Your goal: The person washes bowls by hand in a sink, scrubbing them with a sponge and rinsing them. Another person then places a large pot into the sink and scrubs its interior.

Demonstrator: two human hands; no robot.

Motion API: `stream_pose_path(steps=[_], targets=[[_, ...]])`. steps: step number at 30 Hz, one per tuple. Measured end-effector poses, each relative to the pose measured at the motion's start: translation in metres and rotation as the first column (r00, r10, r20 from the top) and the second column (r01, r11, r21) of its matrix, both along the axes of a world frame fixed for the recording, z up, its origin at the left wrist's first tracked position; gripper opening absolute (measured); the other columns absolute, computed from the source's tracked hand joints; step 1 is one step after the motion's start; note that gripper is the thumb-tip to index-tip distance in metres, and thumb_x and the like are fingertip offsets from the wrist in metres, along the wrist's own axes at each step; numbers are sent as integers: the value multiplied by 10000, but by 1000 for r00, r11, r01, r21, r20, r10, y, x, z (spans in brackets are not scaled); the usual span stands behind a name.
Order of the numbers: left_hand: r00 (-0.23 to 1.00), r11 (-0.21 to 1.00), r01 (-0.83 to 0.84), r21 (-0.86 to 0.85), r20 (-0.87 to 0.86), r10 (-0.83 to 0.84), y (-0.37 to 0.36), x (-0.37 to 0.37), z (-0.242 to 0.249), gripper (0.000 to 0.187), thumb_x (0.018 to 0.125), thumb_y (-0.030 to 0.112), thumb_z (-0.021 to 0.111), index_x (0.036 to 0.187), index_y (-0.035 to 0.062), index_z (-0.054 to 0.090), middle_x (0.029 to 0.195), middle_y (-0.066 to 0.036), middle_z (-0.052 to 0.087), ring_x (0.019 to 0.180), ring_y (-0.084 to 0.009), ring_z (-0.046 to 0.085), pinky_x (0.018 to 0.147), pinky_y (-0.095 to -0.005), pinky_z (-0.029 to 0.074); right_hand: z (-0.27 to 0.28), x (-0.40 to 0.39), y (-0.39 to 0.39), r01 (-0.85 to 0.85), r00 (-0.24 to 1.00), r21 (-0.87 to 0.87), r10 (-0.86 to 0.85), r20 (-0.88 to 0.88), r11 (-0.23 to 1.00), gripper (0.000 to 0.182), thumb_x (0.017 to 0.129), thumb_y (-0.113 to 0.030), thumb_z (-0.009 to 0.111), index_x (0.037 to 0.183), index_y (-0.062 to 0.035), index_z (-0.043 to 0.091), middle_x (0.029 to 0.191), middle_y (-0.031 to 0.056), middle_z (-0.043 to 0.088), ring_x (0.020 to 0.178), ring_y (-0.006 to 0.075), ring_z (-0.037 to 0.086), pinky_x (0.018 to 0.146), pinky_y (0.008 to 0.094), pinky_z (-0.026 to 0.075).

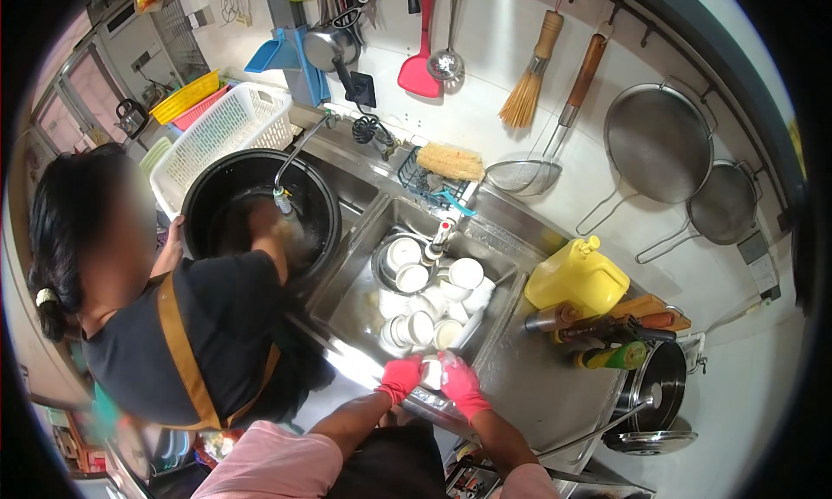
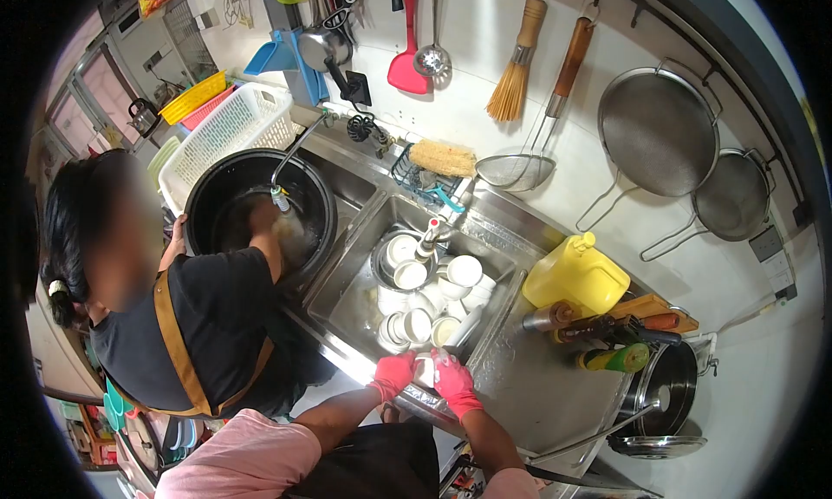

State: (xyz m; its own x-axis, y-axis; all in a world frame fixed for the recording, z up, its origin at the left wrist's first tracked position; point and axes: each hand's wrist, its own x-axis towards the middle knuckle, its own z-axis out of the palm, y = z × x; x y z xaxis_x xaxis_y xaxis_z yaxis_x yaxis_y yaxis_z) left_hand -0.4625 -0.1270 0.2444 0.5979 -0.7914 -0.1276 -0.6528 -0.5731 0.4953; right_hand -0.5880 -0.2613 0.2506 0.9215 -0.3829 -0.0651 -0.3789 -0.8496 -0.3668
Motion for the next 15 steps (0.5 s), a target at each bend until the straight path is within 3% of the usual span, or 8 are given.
stream_pose_path(steps=[15], targets=[[1000, 1000, 16, 24, 19, -16, 1, 0, -9, 290, 949, 380, 528, 986, 106, 616, 837, -133, 692, 719, -335, 681, 620, -468, 533, 3, 4, -1, 13, 996, 56, -7, -94, 998, 334, 933, -149, 470, 1238, -60, 572, 1181, 119, 612, 1029, 304, 620, 817, 433, 536]])
